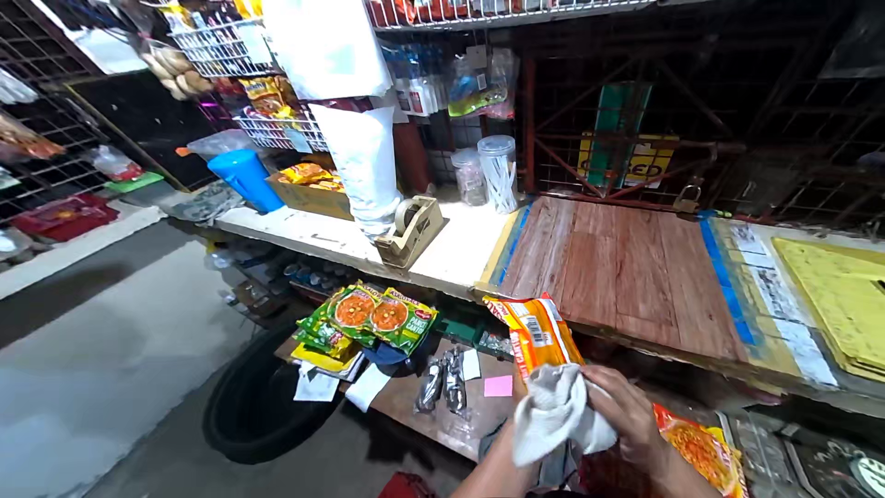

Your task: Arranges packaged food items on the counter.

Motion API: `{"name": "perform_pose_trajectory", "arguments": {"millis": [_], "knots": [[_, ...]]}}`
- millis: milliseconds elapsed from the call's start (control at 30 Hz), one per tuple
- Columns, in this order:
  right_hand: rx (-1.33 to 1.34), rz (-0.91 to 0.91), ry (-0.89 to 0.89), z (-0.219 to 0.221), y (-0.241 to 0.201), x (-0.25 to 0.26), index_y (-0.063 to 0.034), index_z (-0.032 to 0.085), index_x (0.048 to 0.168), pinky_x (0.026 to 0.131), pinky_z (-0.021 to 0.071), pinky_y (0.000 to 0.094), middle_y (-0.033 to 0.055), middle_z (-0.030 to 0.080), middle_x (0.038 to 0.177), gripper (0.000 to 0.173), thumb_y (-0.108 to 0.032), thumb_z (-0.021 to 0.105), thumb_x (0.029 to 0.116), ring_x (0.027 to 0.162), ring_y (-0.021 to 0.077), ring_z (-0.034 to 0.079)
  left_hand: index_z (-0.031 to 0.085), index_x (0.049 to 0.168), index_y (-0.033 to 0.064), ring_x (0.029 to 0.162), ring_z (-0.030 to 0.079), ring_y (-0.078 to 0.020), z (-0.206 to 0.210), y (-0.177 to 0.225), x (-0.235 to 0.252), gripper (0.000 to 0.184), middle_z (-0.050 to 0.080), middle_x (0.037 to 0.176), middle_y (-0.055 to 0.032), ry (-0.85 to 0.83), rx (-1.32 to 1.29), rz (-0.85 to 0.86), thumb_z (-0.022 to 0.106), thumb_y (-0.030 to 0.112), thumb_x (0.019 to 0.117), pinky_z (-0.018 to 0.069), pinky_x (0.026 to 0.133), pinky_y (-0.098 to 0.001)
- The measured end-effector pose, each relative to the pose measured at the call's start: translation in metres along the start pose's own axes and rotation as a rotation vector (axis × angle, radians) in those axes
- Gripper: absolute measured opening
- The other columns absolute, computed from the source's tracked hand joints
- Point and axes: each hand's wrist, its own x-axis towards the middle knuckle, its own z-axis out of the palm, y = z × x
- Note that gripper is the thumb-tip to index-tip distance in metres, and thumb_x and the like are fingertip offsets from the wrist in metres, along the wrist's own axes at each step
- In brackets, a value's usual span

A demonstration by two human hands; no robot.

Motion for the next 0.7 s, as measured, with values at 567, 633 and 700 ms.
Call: {"name": "perform_pose_trajectory", "arguments": {"millis": [567,633,700], "knots": [[0.736,1.334,0.553,0.014,0.012,0.031,0.0020,0.057,0.121,0.073,0.0622,0.0245,0.0020,0.073,0.087,0.027,-0.016,0.053,0.1018,0.076,0.0059,0.072,0.037,0.134,0.0017,0.096,0.071,-0.0136,0.017,-0.027,-0.006,0.062,0.070,0.107,-0.0064,-0.027,-0.041,0.166,0.070,0.006,0.0819,0.0608,0.087,-0.0346],[0.616,1.353,0.541,0.012,0.021,0.027,0.0038,0.059,0.118,0.072,0.0608,0.0226,0.0027,0.072,0.085,0.025,-0.015,0.057,0.1010,0.075,0.0048,0.071,0.039,0.133,0.0011,0.097,0.072,-0.0126,0.012,-0.034,-0.009,0.056,0.071,0.107,-0.0049,-0.076,0.002,0.158,0.068,0.005,0.0854,0.0606,0.089,-0.0342],[0.587,1.347,0.522,0.008,0.024,0.024,0.0042,0.060,0.117,0.071,0.0611,0.0229,0.0033,0.072,0.085,0.027,-0.013,0.061,0.0969,0.074,0.0053,0.071,0.035,0.139,0.0003,0.100,0.070,-0.0148,0.010,-0.038,-0.006,0.045,0.067,0.112,-0.0088,-0.034,0.006,0.133,0.055,0.005,0.0983,0.0597,0.090,-0.0353]]}}
